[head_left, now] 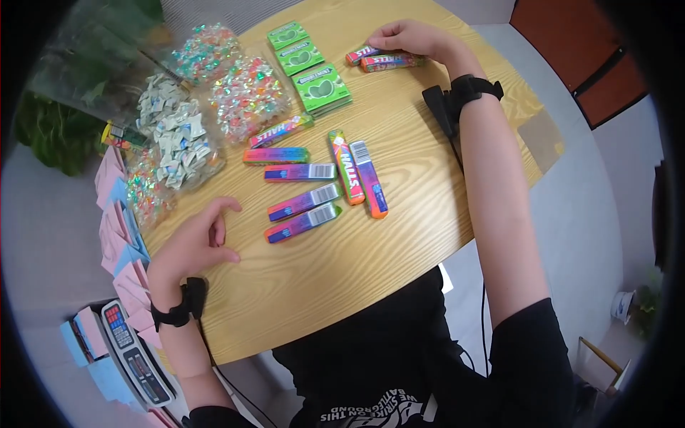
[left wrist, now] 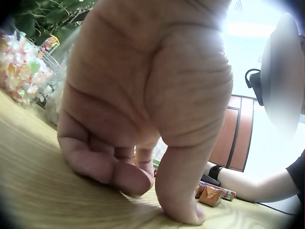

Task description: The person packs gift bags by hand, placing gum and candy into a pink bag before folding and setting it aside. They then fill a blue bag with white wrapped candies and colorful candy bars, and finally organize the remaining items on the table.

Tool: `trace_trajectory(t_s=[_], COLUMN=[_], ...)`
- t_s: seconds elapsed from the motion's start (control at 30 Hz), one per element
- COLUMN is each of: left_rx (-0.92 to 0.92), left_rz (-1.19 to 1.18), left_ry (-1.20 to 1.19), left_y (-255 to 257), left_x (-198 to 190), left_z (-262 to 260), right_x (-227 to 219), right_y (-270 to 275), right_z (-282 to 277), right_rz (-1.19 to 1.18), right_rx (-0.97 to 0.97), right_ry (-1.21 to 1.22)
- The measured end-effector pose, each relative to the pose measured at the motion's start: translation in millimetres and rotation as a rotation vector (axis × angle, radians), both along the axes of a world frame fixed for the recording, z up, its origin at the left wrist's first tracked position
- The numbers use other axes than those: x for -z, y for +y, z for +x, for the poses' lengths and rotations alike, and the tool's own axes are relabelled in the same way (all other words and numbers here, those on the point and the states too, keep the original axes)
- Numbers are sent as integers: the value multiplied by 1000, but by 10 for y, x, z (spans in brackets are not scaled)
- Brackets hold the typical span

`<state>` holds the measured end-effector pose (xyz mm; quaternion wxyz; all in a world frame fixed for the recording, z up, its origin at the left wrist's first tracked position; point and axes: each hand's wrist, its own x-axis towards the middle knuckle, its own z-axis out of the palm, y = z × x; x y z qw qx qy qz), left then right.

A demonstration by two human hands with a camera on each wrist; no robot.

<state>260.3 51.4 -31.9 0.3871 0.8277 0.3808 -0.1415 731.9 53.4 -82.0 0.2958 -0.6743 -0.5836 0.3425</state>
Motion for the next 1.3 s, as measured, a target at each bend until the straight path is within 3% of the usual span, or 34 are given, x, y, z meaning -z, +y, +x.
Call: trace_trajectory(t_s=[0.1, 0.17, 0.23, 0.27, 0.33, 0.37, 0.43, 0.5, 0.53, 0.6, 0.73, 0.8, 1.07, 1.13, 1.23, 1.27, 1.3], left_rx=[17, 30, 137, 128, 190, 180, 333, 477, 464, 625, 481, 461, 500, 522, 536, 538, 540], left_rz=[54, 93, 328, 324, 617, 616, 686, 434, 441, 162, 208, 363, 353, 382, 340, 336, 332], left_ry=[27, 31, 73, 65, -74, -86, -78, -321, -336, -369, -395, -300, -262, -263, -177, -165, -152], left_y=[-16, -52, -134, -198, -350, -472, -776, -1008, -1060, -1106, -848, -696, -418, -416, -411, -411, -414], left_x=[-39, -77, -135, -154, -189, -212, -232, 17, 80, 95, 93, 119, 293, 274, 228, 220, 219], left_z=[102, 158, 255, 297, 430, 523, 668, 656, 665, 690, 404, 191, 67, 96, 123, 122, 124], right_x=[46, 106, 58, 17, 23, 19, -30, -51, -68, -105, -133, -197, -234, -258, -110, -164, -204], right_y=[-42, -9, -52, -81, -94, -95, -94, -75, -64, -59, 1, 32, 174, 218, 281, 263, 225], right_z=[118, 226, 233, 188, 161, 147, 93, 50, 43, -2, -128, -219, -311, -335, -142, -135, -129], right_rz=[22, 99, 84, 71, 72, 79, 43, 48, 50, -30, -53, -83, 44, -109, 22, 19, 131], right_rx=[116, 9, -27, -61, -33, 1, 30, 70, 60, 158, 154, 167, 21, 293, 326, 316, 149], right_ry=[80, 162, 126, 98, 73, 54, 5, -52, -70, -315, -397, -433, -699, -520, -666, -680, -739])
